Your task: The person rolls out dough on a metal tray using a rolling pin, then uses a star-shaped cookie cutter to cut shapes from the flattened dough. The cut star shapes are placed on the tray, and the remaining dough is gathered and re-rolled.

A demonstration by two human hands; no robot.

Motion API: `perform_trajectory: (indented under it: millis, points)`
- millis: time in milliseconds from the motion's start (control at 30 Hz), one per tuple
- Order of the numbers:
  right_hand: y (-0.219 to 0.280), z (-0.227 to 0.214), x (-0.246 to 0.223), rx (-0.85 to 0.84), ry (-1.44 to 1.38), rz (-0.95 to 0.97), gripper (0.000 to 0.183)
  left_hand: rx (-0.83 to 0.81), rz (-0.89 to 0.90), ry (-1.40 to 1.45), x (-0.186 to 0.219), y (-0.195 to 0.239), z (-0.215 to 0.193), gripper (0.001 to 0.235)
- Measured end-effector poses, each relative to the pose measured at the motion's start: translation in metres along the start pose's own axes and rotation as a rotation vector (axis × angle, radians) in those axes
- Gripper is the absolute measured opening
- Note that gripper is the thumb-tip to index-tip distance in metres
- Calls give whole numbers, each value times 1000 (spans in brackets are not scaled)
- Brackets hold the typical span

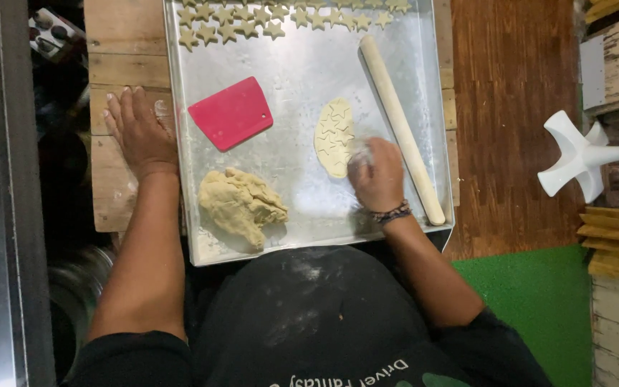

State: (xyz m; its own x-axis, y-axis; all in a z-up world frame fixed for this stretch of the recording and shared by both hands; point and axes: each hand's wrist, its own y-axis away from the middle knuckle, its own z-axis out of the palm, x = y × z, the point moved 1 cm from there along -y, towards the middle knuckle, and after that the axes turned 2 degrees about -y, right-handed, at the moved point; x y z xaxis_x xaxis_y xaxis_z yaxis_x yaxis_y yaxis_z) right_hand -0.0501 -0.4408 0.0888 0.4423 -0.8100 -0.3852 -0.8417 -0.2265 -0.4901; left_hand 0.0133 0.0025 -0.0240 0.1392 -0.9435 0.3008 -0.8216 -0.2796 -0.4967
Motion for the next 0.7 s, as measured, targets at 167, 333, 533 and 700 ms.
perform_trajectory:
  millis: [167, 333, 533, 700]
  points:
    - [22, -6, 47, 16, 238, 84, 40, 45, 12, -4, 8, -1, -10, 47]
    - [-14, -12, 41, -51, 199, 141, 24, 41, 5, -3, 8, -2, -10, 43]
    - [-36, 22, 67, -105, 120, 70, 24, 27, 1, 10, 9, -4, -11, 44]
    - [-37, 20, 60, -197, 136, 127, 22, 13, 3, -2, 9, -4, -11, 44]
